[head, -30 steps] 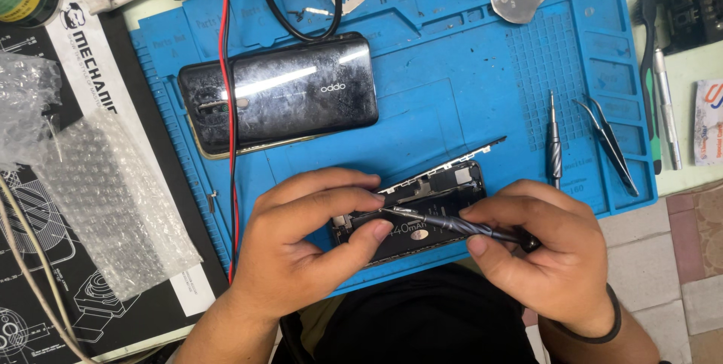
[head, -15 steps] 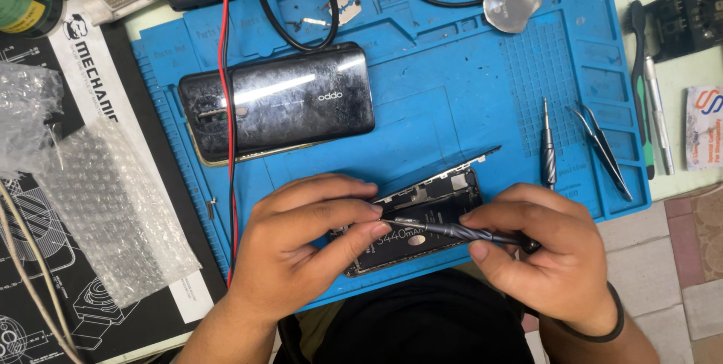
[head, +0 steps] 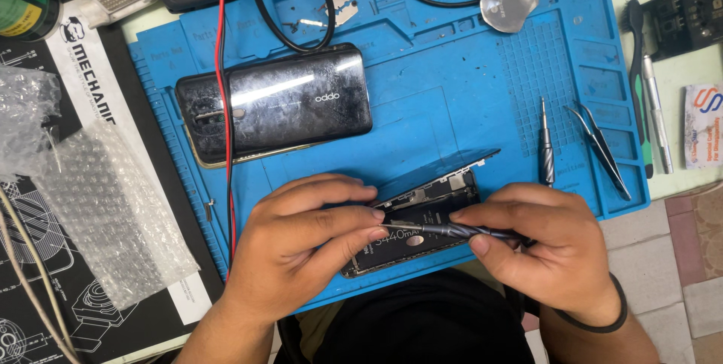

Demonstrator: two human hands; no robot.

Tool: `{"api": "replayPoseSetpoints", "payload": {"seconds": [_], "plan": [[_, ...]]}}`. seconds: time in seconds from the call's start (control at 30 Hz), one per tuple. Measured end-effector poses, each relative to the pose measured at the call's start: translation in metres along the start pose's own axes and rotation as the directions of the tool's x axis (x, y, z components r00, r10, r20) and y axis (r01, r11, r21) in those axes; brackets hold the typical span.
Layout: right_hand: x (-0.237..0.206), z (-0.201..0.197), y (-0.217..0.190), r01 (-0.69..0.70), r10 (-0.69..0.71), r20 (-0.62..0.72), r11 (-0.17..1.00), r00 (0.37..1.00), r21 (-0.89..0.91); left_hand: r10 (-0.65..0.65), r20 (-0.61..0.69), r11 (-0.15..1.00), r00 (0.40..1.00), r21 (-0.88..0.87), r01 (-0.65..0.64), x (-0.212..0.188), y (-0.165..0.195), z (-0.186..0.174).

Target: The person uses a screwdriver and tweezers to adjust internal components of a disassembled smartphone on a blue work mat. They repeatedly open and close the screen, probe connectors, and test the device by powering it on and off.

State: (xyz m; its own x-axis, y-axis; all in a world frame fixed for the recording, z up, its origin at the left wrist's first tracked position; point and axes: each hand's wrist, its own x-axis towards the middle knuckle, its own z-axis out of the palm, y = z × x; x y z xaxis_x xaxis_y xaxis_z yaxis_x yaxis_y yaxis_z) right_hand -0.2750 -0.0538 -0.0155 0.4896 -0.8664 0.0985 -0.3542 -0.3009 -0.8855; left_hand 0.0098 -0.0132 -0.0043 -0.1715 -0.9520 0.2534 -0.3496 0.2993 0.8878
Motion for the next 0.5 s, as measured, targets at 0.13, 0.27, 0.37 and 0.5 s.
{"api": "replayPoseSetpoints", "payload": {"seconds": [0.13,0.27,0.37,0.5], "plan": [[0.001,0.0,0.002,0.012,-0.012,0.011,1.0,1.0,0.003,0.014,-0.016,0.999,1.0,0.032,-0.014,0.0,0.001,0.0],[-0.002,-0.003,0.003,0.004,-0.004,0.014,1.0,1.0,0.025,-0.002,-0.021,1.0,1.0,-0.02,0.001,0.001,0.003,0.001],[-0.008,-0.011,-0.001,-0.005,0.005,-0.012,1.0,1.0,-0.003,-0.067,-0.015,0.995,0.998,-0.077,0.065,0.001,0.004,0.001],[-0.012,-0.024,-0.017,0.006,-0.009,-0.034,0.996,0.999,-0.084,-0.159,-0.052,0.979,0.986,-0.14,0.15,-0.002,0.004,0.0]]}}
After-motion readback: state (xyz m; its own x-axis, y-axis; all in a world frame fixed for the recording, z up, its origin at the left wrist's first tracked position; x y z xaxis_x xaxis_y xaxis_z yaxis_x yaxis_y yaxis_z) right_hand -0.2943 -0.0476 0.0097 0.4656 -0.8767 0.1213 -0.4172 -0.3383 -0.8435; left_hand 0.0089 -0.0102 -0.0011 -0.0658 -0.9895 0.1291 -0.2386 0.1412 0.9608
